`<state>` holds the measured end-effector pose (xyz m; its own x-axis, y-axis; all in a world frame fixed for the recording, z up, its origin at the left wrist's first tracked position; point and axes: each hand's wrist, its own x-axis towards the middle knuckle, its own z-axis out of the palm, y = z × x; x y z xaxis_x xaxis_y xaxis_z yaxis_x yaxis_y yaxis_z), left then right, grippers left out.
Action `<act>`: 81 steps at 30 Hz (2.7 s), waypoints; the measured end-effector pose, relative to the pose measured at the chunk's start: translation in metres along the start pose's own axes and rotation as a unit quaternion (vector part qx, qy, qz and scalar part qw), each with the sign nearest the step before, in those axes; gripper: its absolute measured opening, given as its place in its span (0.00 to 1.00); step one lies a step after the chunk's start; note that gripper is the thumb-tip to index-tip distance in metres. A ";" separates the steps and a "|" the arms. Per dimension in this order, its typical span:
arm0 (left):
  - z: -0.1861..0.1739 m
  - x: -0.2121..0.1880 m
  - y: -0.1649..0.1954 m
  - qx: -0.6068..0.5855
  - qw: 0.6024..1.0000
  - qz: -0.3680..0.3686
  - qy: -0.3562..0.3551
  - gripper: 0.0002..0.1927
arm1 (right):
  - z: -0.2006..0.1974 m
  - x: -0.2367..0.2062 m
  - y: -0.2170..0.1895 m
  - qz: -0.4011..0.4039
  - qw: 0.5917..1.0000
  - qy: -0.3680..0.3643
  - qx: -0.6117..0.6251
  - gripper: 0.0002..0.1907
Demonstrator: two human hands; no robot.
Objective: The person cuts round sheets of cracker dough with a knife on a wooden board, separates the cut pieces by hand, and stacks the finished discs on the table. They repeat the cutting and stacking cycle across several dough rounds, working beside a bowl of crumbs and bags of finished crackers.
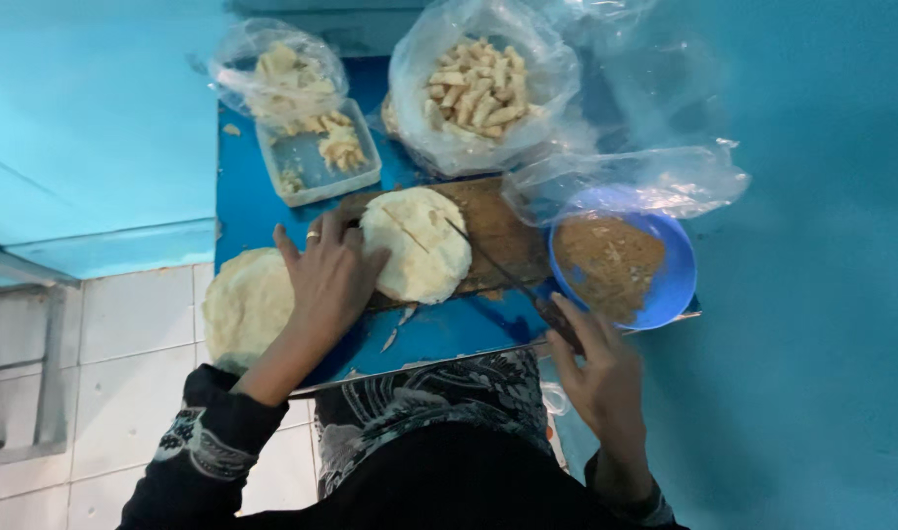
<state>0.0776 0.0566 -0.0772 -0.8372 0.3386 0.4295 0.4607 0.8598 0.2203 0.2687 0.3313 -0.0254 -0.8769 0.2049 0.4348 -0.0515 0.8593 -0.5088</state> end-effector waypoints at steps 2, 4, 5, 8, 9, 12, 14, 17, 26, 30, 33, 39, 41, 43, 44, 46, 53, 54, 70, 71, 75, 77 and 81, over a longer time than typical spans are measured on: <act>0.001 0.002 -0.001 -0.029 0.999 -0.015 -0.016 0.19 | -0.006 -0.003 0.003 0.018 1.000 0.002 -0.006 0.23; 0.002 0.005 0.000 -0.043 0.998 -0.037 -0.041 0.18 | -0.008 -0.005 0.005 0.079 0.996 -0.028 -0.017 0.25; 0.001 0.006 0.001 -0.049 0.996 -0.049 -0.053 0.18 | -0.005 -0.005 0.004 0.040 0.999 -0.012 -0.018 0.25; -0.001 0.011 0.008 -0.096 0.995 -0.033 -0.003 0.17 | 0.011 -0.005 0.003 -0.040 0.999 0.003 -0.014 0.26; -0.003 0.011 0.009 -0.097 0.994 -0.044 -0.017 0.17 | 0.017 -0.004 0.002 -0.040 0.999 -0.012 -0.009 0.25; -0.006 0.011 0.015 -0.111 0.990 -0.072 -0.045 0.17 | 0.030 -0.003 0.001 -0.050 0.998 -0.030 -0.001 0.25; -0.006 0.013 0.017 -0.134 0.987 -0.082 -0.037 0.18 | 0.037 0.000 -0.002 -0.059 0.998 -0.031 -0.002 0.25; -0.007 0.015 0.014 -0.243 0.967 -0.079 0.017 0.25 | 0.042 0.005 -0.006 -0.065 0.997 -0.039 -0.010 0.25; -0.009 0.019 -0.013 -0.354 0.922 -0.148 -0.044 0.34 | 0.051 0.015 -0.008 -0.088 0.991 -0.016 -0.099 0.26; 0.000 0.024 -0.017 -0.350 0.929 -0.118 -0.019 0.40 | 0.060 0.025 -0.012 -0.096 0.985 -0.017 -0.142 0.26; 0.005 0.026 -0.020 -0.343 0.932 -0.114 -0.011 0.39 | 0.058 0.031 -0.019 -0.101 0.981 -0.025 -0.162 0.25; 0.009 0.025 -0.012 -0.336 0.935 -0.109 0.004 0.39 | 0.043 0.049 -0.043 -0.143 0.973 -0.025 -0.182 0.26; 0.008 0.026 -0.008 -0.353 0.929 -0.103 0.022 0.40 | 0.042 0.058 -0.053 -0.159 0.975 -0.030 -0.151 0.27; 0.005 0.028 -0.006 -0.355 0.927 -0.120 0.001 0.41 | 0.044 0.068 -0.063 -0.167 0.981 -0.054 -0.087 0.26; 0.004 0.029 -0.006 -0.355 0.926 -0.128 -0.010 0.41 | 0.048 0.074 -0.067 -0.173 0.979 -0.065 -0.084 0.25; 0.000 0.029 -0.005 -0.329 0.935 -0.127 -0.016 0.41 | 0.059 0.094 -0.073 -0.186 0.976 -0.082 -0.079 0.24; -0.008 0.020 0.001 -0.403 0.915 -0.008 0.026 0.48 | 0.124 0.176 -0.058 -0.360 0.924 -0.103 -0.071 0.26; -0.009 0.020 0.000 -0.404 0.914 -0.008 0.020 0.49 | 0.136 0.183 -0.057 -0.353 0.921 -0.144 -0.075 0.25; 0.023 0.021 -0.030 -0.461 0.871 -0.158 -0.055 0.27 | 0.138 0.207 -0.047 -0.307 0.916 -0.257 -0.006 0.10; 0.026 0.022 -0.031 -0.448 0.871 -0.188 -0.068 0.26 | 0.141 0.205 -0.047 -0.299 0.921 -0.249 -0.027 0.08; 0.036 0.025 -0.037 -0.380 0.919 -0.100 -0.023 0.36 | 0.157 0.191 -0.052 -0.294 0.937 -0.179 -0.065 0.10; 0.037 0.029 -0.040 -0.395 0.915 -0.073 -0.009 0.41 | 0.157 0.183 -0.055 -0.294 0.945 -0.136 -0.045 0.14; 0.037 0.036 -0.042 -0.389 0.917 -0.089 -0.016 0.41 | 0.129 0.165 -0.062 -0.255 0.962 -0.096 0.028 0.21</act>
<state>0.0167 0.0467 -0.1033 -0.9219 0.2418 0.3028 0.3764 0.3735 0.8478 0.0653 0.2511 -0.0175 -0.8033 -0.3312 0.4950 -0.5185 0.7978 -0.3076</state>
